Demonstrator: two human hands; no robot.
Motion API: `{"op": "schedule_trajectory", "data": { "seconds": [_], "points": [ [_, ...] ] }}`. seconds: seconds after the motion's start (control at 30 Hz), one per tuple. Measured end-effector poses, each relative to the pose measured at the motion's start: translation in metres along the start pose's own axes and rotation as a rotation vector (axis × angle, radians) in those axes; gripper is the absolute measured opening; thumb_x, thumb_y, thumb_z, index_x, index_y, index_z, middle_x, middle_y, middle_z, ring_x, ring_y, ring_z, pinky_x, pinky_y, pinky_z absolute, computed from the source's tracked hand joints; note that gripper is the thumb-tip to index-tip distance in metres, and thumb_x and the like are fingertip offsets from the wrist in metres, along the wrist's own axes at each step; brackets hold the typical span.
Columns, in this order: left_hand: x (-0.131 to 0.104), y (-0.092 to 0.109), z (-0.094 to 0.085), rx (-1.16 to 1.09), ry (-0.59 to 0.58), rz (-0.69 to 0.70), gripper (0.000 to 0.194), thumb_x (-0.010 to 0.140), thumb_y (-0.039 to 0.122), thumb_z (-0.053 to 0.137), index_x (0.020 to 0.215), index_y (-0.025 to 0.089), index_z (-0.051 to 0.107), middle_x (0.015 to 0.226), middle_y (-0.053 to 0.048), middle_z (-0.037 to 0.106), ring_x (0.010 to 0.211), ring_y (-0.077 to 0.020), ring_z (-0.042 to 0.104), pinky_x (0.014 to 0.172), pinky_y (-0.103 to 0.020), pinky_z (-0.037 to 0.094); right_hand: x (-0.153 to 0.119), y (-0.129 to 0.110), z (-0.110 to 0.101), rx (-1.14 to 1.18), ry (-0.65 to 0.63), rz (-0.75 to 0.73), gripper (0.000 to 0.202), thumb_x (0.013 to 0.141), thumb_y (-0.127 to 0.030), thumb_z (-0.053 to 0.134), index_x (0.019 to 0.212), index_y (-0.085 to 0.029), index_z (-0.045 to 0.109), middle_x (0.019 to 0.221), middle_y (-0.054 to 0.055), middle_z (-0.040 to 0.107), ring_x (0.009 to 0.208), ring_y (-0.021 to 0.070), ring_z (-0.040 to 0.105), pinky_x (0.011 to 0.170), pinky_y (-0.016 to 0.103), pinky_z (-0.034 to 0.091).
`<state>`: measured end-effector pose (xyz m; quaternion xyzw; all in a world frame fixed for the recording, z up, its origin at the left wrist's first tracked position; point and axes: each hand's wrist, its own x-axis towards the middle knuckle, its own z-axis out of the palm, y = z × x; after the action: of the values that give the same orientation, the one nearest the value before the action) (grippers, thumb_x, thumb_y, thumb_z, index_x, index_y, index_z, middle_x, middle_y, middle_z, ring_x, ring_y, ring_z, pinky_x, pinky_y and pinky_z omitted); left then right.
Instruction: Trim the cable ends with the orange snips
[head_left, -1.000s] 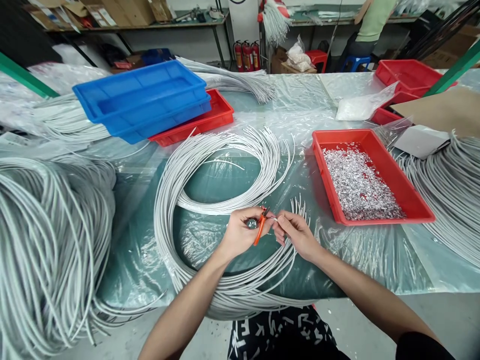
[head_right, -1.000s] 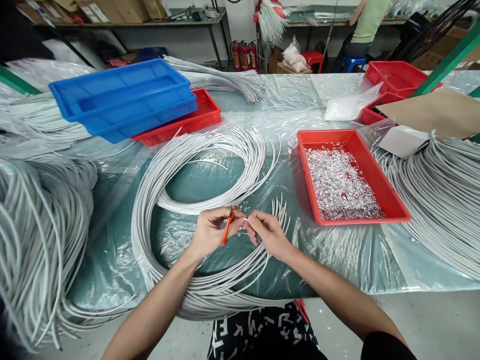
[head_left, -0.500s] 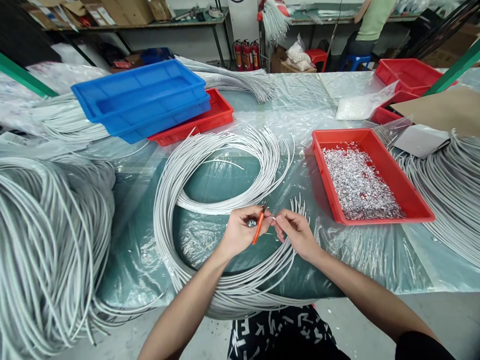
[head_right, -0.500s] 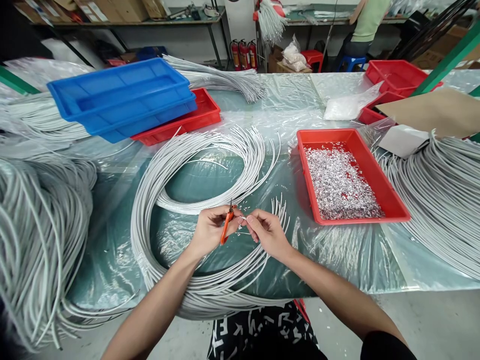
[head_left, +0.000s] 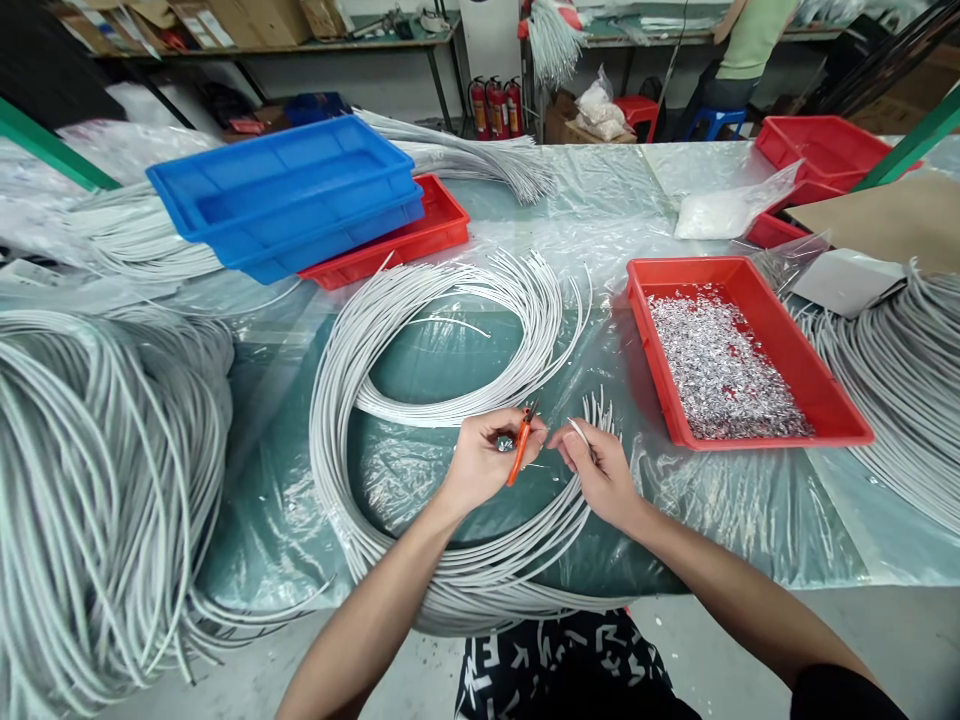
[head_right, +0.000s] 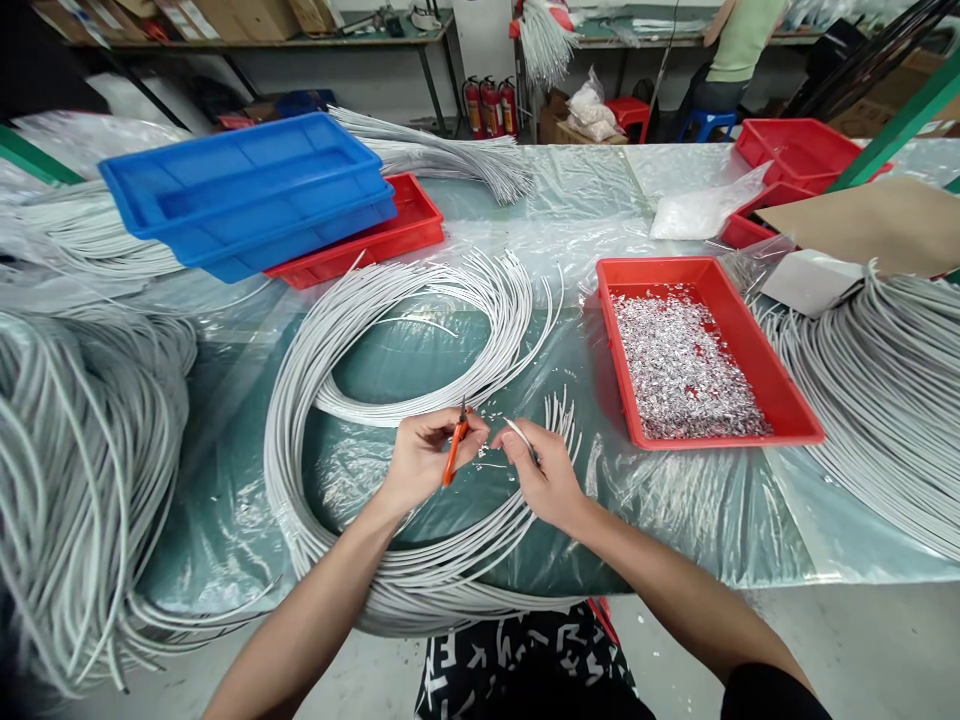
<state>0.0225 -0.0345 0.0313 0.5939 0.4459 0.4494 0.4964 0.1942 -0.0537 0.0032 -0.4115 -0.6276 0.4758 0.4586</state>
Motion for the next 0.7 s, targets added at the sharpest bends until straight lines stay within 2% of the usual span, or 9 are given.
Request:
{"op": "schedule_trajectory", "data": {
  "seconds": [0.17, 0.33, 0.5, 0.7],
  "points": [
    [0.0003, -0.0021, 0.0009, -0.018, 0.010, -0.015, 0.011, 0.072, 0.021, 0.077, 0.077, 0.011, 0.073, 0.066, -0.001, 0.064, 0.059, -0.0096, 0.053, 0.060, -0.020, 0.045, 0.0013, 0.0033, 0.0038, 0.051, -0.040, -0.003, 0.042, 0.103, -0.045, 0.030, 0.084, -0.019, 0.057, 0.067, -0.002, 0.043, 0.058, 0.0128, 0.040, 0.057, 0.028, 0.032],
    [0.0020, -0.0042, 0.0027, 0.039, 0.027, -0.035, 0.015, 0.076, 0.025, 0.074, 0.081, 0.011, 0.075, 0.067, -0.003, 0.065, 0.062, -0.0113, 0.055, 0.060, -0.021, 0.045, -0.0002, 0.0023, 0.0073, 0.073, -0.005, 0.050, 0.024, 0.104, -0.041, 0.032, 0.096, -0.023, 0.047, 0.062, -0.006, 0.040, 0.055, 0.0128, 0.036, 0.056, 0.027, 0.031],
    [0.0029, -0.0035, 0.0028, 0.034, 0.042, -0.043, 0.018, 0.072, 0.027, 0.078, 0.079, 0.011, 0.075, 0.067, -0.002, 0.066, 0.059, -0.0104, 0.054, 0.058, -0.020, 0.044, -0.0018, 0.0018, 0.0064, 0.056, 0.079, 0.029, 0.028, 0.102, -0.040, 0.039, 0.081, -0.022, 0.044, 0.068, -0.004, 0.040, 0.059, 0.0127, 0.037, 0.057, 0.027, 0.030],
    [0.0020, -0.0041, 0.0022, -0.003, 0.013, -0.047, 0.019, 0.070, 0.028, 0.079, 0.078, 0.011, 0.075, 0.066, -0.002, 0.066, 0.059, -0.0104, 0.055, 0.058, -0.020, 0.045, -0.0009, 0.0016, 0.0044, -0.014, 0.038, 0.053, 0.032, 0.100, -0.038, 0.042, 0.074, -0.021, 0.044, 0.064, -0.004, 0.037, 0.058, 0.0123, 0.033, 0.057, 0.027, 0.028]
  ]
}}
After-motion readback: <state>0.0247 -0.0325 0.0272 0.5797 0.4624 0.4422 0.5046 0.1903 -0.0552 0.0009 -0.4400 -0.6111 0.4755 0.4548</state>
